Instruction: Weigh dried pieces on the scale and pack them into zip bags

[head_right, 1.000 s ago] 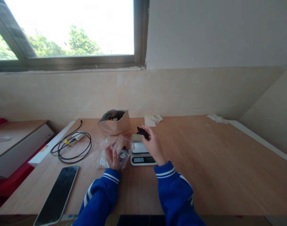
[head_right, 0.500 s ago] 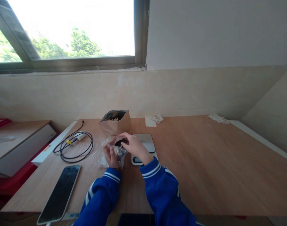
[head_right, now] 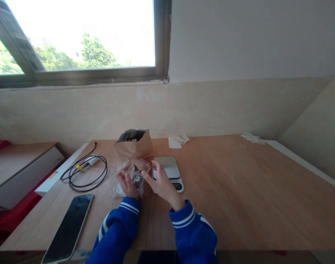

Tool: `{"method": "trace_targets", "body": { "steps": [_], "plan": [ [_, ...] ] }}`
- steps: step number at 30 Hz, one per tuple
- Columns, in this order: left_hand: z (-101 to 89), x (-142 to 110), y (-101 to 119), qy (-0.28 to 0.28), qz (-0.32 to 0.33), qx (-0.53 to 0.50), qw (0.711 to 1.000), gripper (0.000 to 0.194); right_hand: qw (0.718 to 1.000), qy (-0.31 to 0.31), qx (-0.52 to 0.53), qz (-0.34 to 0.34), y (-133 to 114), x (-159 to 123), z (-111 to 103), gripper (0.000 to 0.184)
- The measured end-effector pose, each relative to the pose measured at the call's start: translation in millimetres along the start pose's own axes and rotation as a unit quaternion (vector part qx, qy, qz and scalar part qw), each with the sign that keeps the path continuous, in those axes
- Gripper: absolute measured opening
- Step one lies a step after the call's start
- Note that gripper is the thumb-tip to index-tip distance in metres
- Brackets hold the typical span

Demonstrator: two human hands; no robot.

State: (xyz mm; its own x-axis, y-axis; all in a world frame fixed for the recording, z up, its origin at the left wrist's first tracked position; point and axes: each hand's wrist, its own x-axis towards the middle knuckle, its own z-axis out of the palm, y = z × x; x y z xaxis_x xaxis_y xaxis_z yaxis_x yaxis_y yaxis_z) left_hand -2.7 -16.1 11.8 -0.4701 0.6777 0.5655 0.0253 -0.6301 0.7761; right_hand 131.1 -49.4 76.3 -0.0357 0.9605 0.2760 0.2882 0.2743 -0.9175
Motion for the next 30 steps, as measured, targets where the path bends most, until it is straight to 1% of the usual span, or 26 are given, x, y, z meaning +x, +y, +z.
{"method": "trace_targets", "body": {
  "steps": [2,3,4,6,9,12,14,16,18,20,21,23,24,27,30],
  "plan": [
    [0.8,-1.4,1.5,0.004,0.021,-0.005,1.000,0.035,0.998,-0.027,0.050,0.021,3.9,-9.7,13.1,0.070],
    [1.2,-2.5,2.8,0.002,0.029,-0.011,1.000,0.034,0.996,-0.032,0.076,0.028,4.3,-12.9,19.6,0.075],
    [1.4,-3.7,4.3,-0.004,0.035,-0.016,0.999,0.034,0.994,-0.026,0.101,0.035,3.7,-15.1,25.4,0.077],
    [0.8,-6.1,7.7,-0.022,0.043,-0.020,0.999,0.036,0.988,0.005,0.146,0.048,0.8,-16.5,32.8,0.077],
    [-2.7,-8.2,12.5,-0.033,0.057,0.011,0.998,0.041,0.977,0.043,0.206,0.037,-3.8,-15.8,30.7,0.065],
    [-6.2,-8.2,14.9,-0.002,0.056,0.062,0.996,0.041,0.966,0.063,0.247,0.040,-3.8,-17.0,17.6,0.045],
    [-6.7,-8.1,14.5,0.023,0.036,0.081,0.996,0.040,0.966,0.078,0.242,0.044,-0.8,-19.8,7.6,0.036],
    [-5.8,-8.6,12.8,0.027,-0.021,0.074,0.997,0.039,0.970,0.095,0.222,0.035,4.5,-23.5,-0.6,0.033],
    [-4.6,-10.2,11.2,-0.002,-0.092,0.053,0.994,0.038,0.972,0.116,0.202,0.029,11.2,-27.7,-6.1,0.034],
    [-4.0,-12.5,11.1,-0.065,-0.132,0.035,0.988,0.038,0.973,0.133,0.185,0.031,18.0,-32.0,-9.2,0.037],
    [-4.0,-13.7,11.9,-0.097,-0.139,0.029,0.985,0.038,0.974,0.138,0.179,0.034,21.0,-34.1,-10.1,0.037],
    [-4.6,-15.7,14.4,-0.142,-0.141,0.016,0.980,0.037,0.972,0.145,0.180,0.040,25.8,-38.1,-11.4,0.037],
    [-5.0,-16.5,15.7,-0.151,-0.143,0.012,0.978,0.037,0.970,0.150,0.185,0.044,27.7,-40.0,-11.9,0.036],
    [-6.7,-17.7,17.7,-0.156,-0.145,0.012,0.977,0.038,0.964,0.174,0.194,0.057,33.6,-44.9,-13.5,0.035],
    [-8.5,-18.6,17.7,-0.185,-0.144,0.029,0.972,0.037,0.965,0.198,0.164,0.055,43.1,-49.0,-16.7,0.038]
  ]
}}
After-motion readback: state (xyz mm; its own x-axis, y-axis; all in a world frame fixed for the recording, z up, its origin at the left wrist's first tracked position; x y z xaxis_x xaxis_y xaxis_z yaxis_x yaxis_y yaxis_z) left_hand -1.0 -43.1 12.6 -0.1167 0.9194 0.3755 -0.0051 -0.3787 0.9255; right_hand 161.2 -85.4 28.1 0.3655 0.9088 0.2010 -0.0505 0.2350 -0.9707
